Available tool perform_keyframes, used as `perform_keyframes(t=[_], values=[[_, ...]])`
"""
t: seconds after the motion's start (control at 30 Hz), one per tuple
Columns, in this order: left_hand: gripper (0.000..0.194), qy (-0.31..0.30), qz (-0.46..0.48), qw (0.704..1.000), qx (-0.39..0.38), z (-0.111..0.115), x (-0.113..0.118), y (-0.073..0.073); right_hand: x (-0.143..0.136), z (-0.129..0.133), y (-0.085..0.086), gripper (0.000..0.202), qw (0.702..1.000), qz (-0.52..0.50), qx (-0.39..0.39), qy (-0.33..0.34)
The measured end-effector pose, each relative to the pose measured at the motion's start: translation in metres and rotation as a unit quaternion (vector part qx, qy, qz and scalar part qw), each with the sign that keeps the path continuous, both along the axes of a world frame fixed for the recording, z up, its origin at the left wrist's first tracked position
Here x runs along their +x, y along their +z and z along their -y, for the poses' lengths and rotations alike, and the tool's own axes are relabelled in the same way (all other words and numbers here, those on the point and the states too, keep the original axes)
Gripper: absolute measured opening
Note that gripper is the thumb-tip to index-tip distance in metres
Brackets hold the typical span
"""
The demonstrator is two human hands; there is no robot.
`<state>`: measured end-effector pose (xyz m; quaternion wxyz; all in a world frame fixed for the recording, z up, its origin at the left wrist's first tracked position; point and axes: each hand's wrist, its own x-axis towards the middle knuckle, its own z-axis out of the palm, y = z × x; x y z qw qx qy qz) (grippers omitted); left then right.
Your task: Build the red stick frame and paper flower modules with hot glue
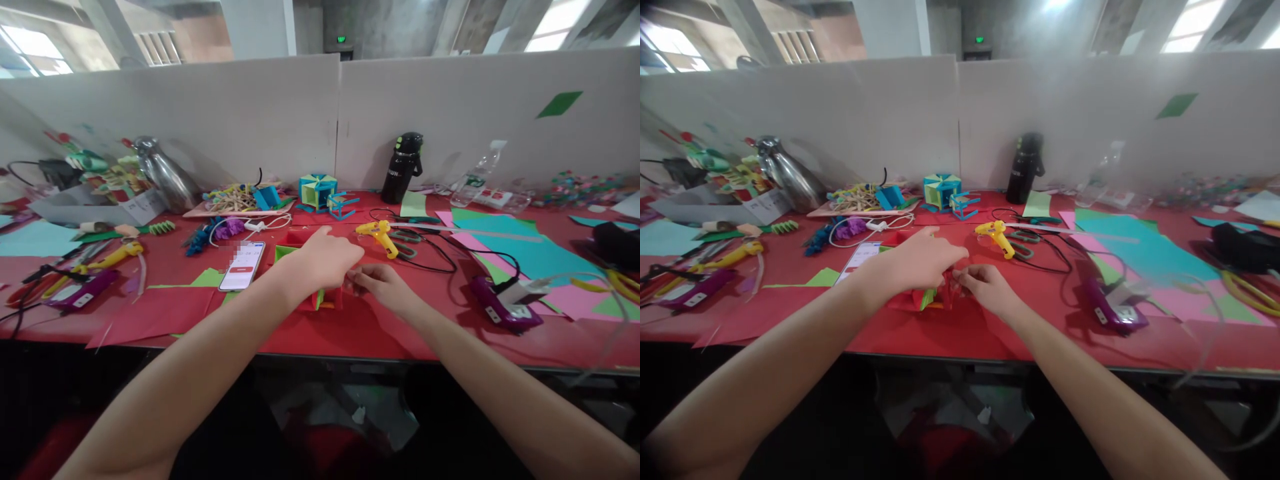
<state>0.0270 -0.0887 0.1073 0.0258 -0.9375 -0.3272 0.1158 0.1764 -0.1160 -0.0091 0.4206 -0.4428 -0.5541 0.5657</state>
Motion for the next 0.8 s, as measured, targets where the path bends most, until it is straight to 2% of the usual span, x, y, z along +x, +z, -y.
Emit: perform_keyframes(t=[0.33, 0.53, 0.8], values=[[0.035, -0.031, 0.019, 0.998, 0.043, -0.0069, -0.0093, -0.0092, -0.0029, 0.0002, -0.0003, 0.043, 1.0, 0.02, 0.009, -0.023], [0.029, -0.048, -0.003, 0.999, 0.023, -0.0082, -0.0065, -0.0057, -0.0029, -0.0001, 0.0001, 0.042, 0.999, 0.025, 0.013, -0.021], [0.021, -0.049, -0.012, 0.998, 0.033, -0.0058, -0.001, -0.0004, -0.0033, 0.0006, -0.0008, 0.044, 1.0, 0.022, 0.018, -0.01]])
